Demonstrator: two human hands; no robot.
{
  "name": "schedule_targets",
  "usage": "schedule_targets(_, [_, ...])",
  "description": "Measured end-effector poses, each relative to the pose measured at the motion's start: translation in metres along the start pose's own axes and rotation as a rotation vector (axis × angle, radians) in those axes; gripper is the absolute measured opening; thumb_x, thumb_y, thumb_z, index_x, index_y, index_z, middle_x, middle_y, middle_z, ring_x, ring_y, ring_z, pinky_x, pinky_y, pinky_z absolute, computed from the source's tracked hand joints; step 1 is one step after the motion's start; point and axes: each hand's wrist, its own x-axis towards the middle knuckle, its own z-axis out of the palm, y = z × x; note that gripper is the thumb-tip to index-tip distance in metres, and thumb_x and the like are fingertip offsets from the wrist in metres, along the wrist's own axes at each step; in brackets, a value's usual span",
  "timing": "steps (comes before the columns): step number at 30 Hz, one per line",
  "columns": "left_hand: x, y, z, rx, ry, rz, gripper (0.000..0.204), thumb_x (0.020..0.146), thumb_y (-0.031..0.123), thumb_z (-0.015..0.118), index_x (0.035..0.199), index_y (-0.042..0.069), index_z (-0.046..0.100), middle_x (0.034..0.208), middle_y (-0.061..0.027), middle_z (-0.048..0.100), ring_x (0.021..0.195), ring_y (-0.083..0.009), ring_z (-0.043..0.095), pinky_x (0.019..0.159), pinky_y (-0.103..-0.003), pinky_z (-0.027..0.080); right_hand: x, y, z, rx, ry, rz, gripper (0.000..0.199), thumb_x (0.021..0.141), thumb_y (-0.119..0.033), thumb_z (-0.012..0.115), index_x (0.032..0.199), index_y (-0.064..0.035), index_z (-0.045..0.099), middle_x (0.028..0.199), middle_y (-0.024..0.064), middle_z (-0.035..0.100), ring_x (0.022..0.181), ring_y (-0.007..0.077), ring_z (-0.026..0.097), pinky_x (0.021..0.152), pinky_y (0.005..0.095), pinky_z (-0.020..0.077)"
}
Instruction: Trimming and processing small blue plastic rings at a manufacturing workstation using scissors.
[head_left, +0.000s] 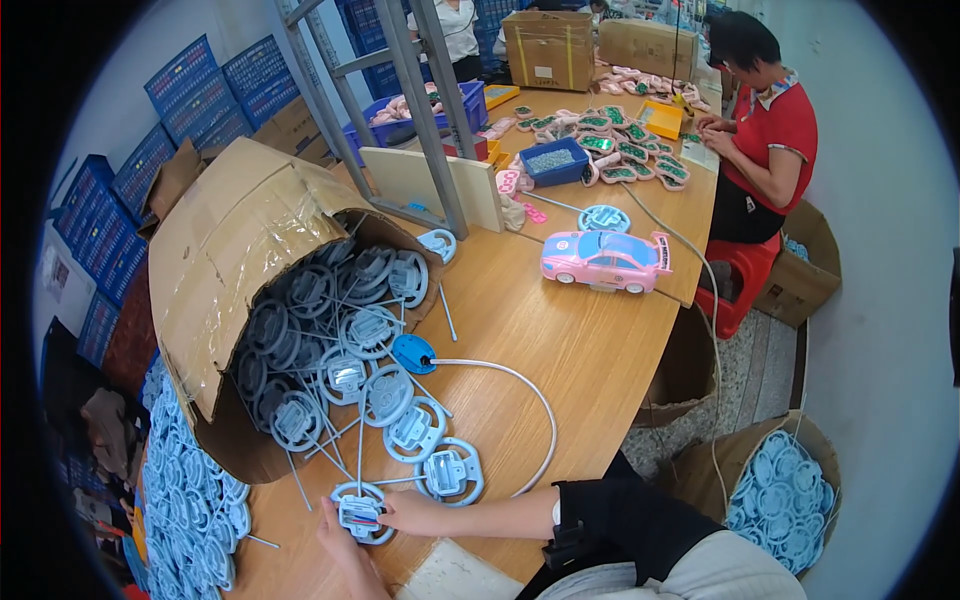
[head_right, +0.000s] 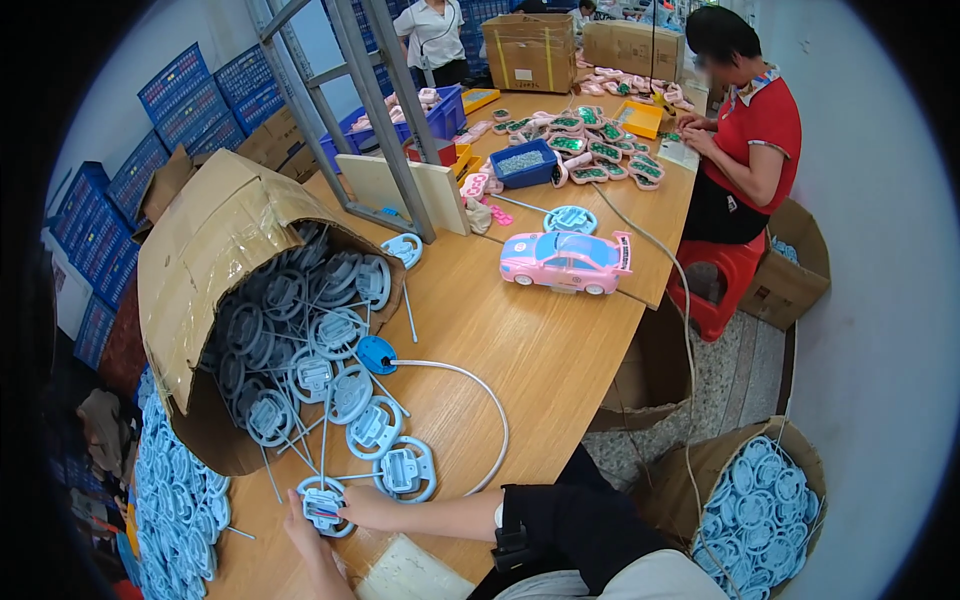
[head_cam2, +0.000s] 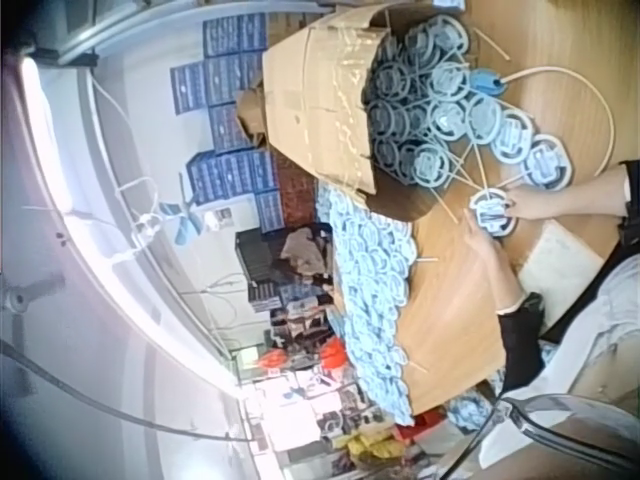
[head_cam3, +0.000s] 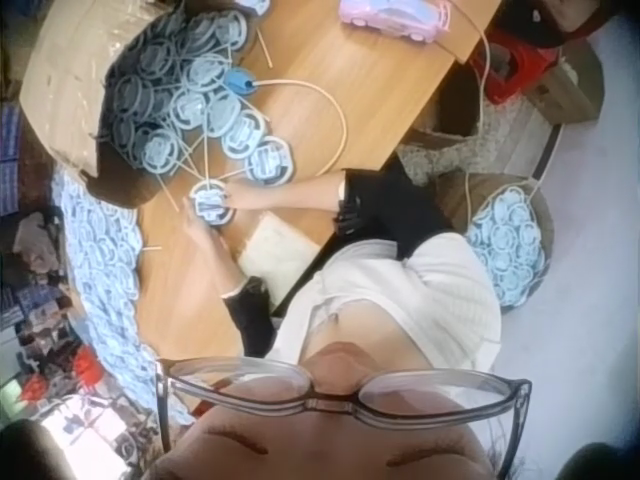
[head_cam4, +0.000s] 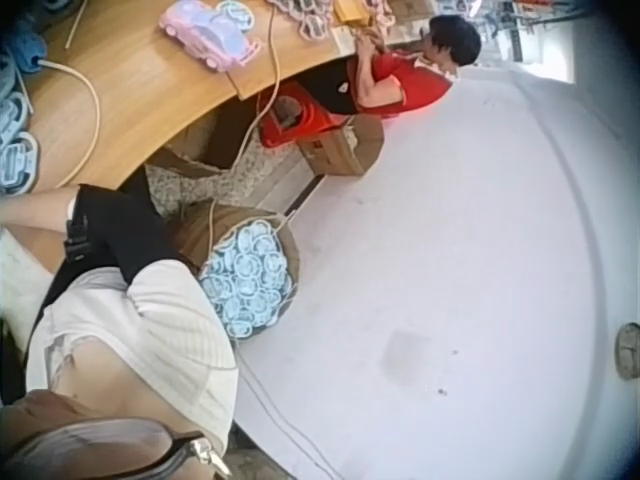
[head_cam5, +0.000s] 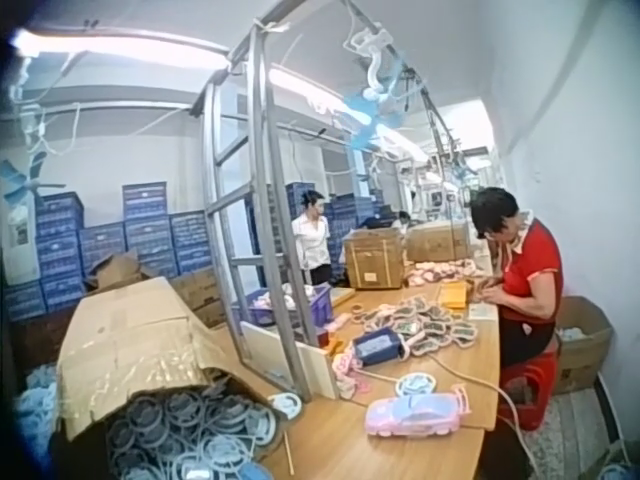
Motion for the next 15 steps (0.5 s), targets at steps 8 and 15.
schedule_targets(8, [-0.003,0.009,-0.013,-0.306,-0.29,-0.182,0.029,0.083,0.028,0.045,0.097,0.002,0.047,0.086,-0.0075,0.054,0.076,-0.0146,0.055,0.058,-0.027,0.048,0.001,0.001,-0.004,0.006,0.021,0.014,0.027,0.073,-0.026,0.056,0.068,-0.0006,0.049,0.058,0.0124,0.054,0.056,0.0234,0.054,0.051,0.0332,0.0403])
schedule_targets(15, [-0.01,0.021,-0.024,-0.08,-0.606,-0.122,0.069,0.055,-0.008,0.064,0.114,0.005,0.032,0.104,-0.0099,0.047,0.09,-0.0219,0.052,0.073,-0.032,0.048,-0.003,-0.003,-0.007,0.01,-0.002,-0.018,0.028,0.074,-0.026,0.056,0.067,-0.0011,0.048,0.055,0.0104,0.053,0.051,0.0196,0.053,0.047,0.031,0.0396])
